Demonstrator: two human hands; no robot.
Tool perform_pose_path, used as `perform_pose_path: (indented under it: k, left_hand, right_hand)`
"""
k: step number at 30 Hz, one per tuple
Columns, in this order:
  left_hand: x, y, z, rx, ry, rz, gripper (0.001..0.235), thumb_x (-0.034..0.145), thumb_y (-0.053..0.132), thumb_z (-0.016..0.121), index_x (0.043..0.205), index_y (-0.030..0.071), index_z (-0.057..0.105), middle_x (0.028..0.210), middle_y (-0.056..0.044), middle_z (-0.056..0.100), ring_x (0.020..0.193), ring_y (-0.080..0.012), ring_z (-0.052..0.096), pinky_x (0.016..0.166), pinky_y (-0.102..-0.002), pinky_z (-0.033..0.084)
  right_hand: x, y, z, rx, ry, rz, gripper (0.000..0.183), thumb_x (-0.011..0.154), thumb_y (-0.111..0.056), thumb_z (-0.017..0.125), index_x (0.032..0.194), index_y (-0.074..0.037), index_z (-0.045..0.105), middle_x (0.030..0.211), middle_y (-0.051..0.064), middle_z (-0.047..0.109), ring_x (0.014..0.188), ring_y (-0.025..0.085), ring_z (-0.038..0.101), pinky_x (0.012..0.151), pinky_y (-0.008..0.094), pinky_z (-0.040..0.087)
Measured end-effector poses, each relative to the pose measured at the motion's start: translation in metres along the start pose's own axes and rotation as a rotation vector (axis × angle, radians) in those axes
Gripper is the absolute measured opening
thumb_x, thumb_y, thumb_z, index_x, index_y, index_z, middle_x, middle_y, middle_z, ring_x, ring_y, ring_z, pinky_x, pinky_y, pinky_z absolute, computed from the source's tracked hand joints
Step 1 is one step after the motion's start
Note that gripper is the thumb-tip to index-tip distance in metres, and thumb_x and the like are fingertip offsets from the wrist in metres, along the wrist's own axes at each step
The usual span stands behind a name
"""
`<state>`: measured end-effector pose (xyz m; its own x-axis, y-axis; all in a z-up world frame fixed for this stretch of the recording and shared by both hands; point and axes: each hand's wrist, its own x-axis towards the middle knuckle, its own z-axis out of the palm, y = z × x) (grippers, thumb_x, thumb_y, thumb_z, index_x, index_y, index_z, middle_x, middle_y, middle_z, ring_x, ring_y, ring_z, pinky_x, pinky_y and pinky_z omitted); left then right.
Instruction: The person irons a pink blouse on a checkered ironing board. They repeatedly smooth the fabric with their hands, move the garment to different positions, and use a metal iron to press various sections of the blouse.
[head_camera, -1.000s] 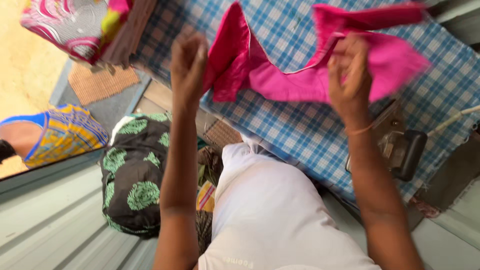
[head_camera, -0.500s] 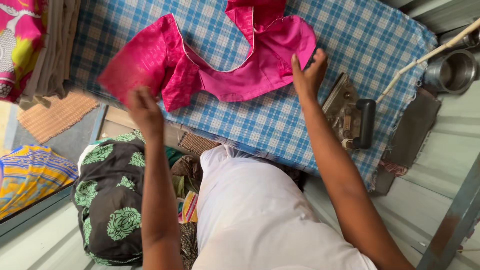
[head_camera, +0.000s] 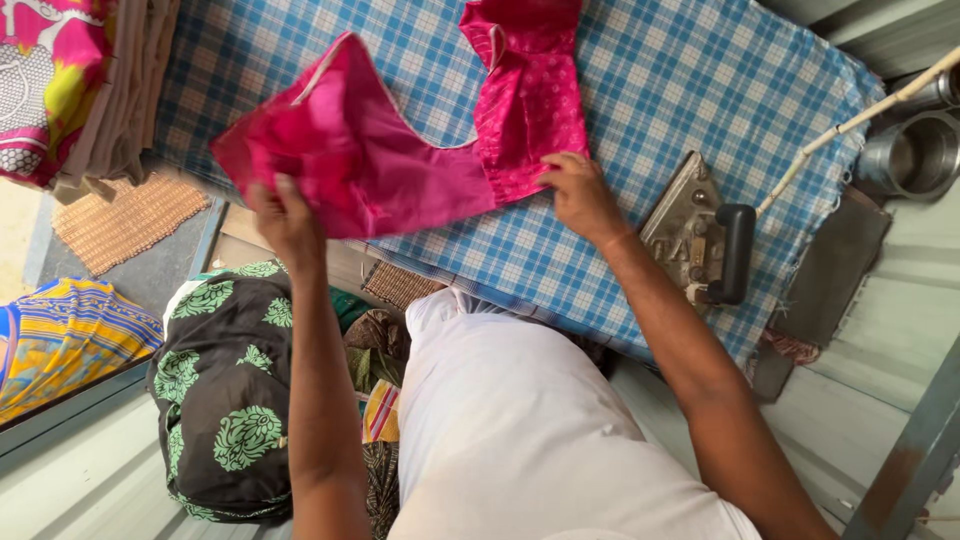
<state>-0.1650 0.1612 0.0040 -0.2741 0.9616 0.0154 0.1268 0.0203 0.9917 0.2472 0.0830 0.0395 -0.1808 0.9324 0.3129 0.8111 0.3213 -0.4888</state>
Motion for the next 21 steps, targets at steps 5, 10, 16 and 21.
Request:
perform_pose_path:
  k: [5, 10, 16, 21]
  left_hand:
    - [0.002, 0.055, 0.030, 0.251, -0.573, 0.071, 0.025, 0.109, 0.026, 0.060, 0.112, 0.004, 0.072, 0.095, -0.007, 0.072, 0.083, -0.0138, 0.066, 0.073, -0.032, 0.055]
    - [-0.025, 0.050, 0.039, 0.455, -0.357, -0.205, 0.037, 0.103, 0.036, 0.062, 0.096, 0.002, 0.074, 0.078, -0.013, 0.072, 0.069, -0.0218, 0.065, 0.066, -0.036, 0.051]
    - [-0.100, -0.030, 0.022, 0.424, -0.043, -0.104, 0.034, 0.102, 0.031, 0.060, 0.107, -0.002, 0.066, 0.091, -0.019, 0.070, 0.081, -0.0276, 0.068, 0.074, -0.040, 0.053]
    - [-0.129, -0.050, 0.037, 0.200, -0.109, -0.348, 0.035, 0.108, 0.029, 0.050, 0.108, -0.001, 0.070, 0.090, -0.020, 0.070, 0.084, -0.0321, 0.067, 0.078, -0.042, 0.052]
  right_hand:
    - [-0.018, 0.044, 0.014, 0.238, 0.207, 0.613, 0.015, 0.100, -0.007, 0.062, 0.112, -0.006, 0.072, 0.115, 0.013, 0.067, 0.101, 0.024, 0.069, 0.084, 0.036, 0.060]
    - [-0.023, 0.091, 0.044, 0.189, 0.190, 0.725, 0.022, 0.104, -0.020, 0.068, 0.118, -0.003, 0.066, 0.105, 0.011, 0.073, 0.093, 0.021, 0.072, 0.081, 0.036, 0.059]
    - [-0.029, 0.104, 0.048, 0.150, 0.123, 0.829, 0.022, 0.104, -0.024, 0.069, 0.108, -0.002, 0.069, 0.096, 0.012, 0.075, 0.088, 0.023, 0.073, 0.079, 0.035, 0.057]
    - [-0.015, 0.094, 0.047, 0.368, 0.048, 0.838, 0.023, 0.105, -0.023, 0.068, 0.100, 0.000, 0.068, 0.089, 0.004, 0.068, 0.079, 0.012, 0.060, 0.072, 0.031, 0.051]
